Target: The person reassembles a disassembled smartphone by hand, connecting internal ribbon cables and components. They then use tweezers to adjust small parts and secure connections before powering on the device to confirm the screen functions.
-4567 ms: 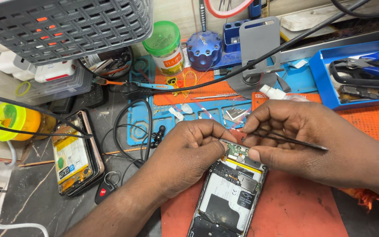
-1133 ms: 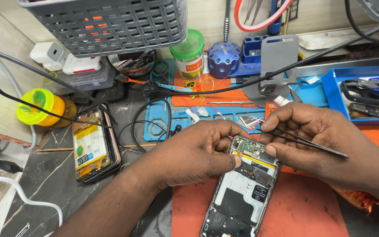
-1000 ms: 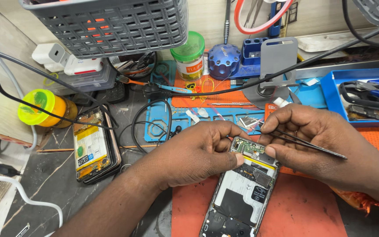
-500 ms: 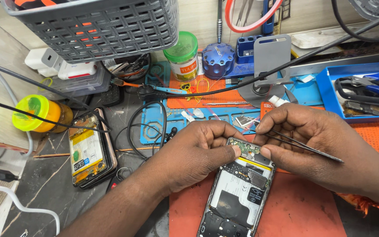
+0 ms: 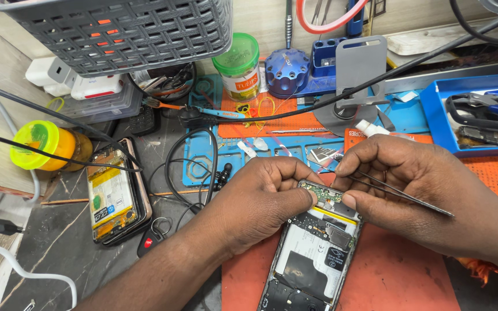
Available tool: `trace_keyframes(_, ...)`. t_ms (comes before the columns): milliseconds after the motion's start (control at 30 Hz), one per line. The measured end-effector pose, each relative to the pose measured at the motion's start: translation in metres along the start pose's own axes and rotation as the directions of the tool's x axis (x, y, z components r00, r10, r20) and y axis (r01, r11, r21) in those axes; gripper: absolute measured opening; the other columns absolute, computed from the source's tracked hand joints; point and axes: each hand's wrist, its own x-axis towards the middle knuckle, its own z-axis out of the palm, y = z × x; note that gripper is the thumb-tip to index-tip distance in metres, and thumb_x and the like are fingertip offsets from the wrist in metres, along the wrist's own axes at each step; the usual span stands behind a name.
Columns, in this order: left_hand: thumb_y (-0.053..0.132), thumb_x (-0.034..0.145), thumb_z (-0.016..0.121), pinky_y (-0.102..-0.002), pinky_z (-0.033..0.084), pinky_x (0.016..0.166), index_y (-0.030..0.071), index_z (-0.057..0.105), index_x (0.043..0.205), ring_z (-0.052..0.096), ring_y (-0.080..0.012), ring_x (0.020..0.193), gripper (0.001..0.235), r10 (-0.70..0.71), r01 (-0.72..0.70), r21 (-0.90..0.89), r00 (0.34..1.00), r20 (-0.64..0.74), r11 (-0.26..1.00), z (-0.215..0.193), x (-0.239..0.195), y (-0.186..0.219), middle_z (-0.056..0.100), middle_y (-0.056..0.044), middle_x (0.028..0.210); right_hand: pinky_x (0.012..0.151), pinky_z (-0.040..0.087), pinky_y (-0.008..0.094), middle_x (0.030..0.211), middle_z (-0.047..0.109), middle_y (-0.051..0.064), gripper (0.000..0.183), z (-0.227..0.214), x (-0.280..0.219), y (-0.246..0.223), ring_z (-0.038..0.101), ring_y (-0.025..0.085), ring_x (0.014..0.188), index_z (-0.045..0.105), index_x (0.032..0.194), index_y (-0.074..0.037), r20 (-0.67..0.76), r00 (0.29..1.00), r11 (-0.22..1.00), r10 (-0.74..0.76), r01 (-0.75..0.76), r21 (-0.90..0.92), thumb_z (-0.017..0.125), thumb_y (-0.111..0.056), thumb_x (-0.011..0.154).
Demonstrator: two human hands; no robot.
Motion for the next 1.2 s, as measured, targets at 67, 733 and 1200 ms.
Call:
trace_keyframes(67, -0.004, 0.089, 0.057, -0.025, 0.059, 0.071, -0.009, 0.065, 0.110, 0.071, -0.0110, 0.074, 0.023, 0.000, 0.000, 0.020, 1.000, -0.007, 1.000, 0.001, -0.001, 0.000, 0.075, -0.012, 0.089, 0.085, 0.062, 0.028, 0.111, 0.072, 0.010, 0.033, 0.000, 0.000, 0.001, 0.075, 0.014, 0.101, 0.063, 0.121, -0.002, -0.010, 1.000, 1.000, 0.012, -0.012, 0.008, 0.076, -0.009, 0.092)
trace_keyframes(733, -0.004, 0.089, 0.056, -0.027, 0.060, 0.083, -0.010, 0.057, 0.127, 0.073, -0.0130, 0.089, 0.038, -0.050, 0.054, -0.018, 0.983, 0.179, 0.998, -0.014, -0.004, 0.005, 0.074, -0.012, 0.102, 0.080, 0.062, 0.026, 0.109, 0.071, 0.012, 0.036, -0.002, 0.003, 0.004, 0.074, 0.013, 0.098, 0.062, 0.123, 0.001, -0.022, 1.000, 1.000, 0.003, -0.002, 0.014, 0.076, -0.003, 0.090)
trace_keyframes(1200, 0.024, 0.100, 0.050, -0.024, 0.046, 0.047, 0.000, 0.064, 0.114, 0.056, -0.0083, 0.058, 0.031, -0.162, 0.158, 0.112, 0.987, 0.023, 0.981, -0.017, 0.010, -0.006, 0.065, -0.002, 0.079, 0.071, 0.052, 0.031, 0.082, 0.065, -0.005, 0.051, 0.003, -0.003, -0.006, 0.063, 0.015, 0.079, 0.075, 0.101, -0.023, 0.118, 0.977, 0.675, -0.179, 0.209, -0.708, 0.088, -0.053, 0.062)
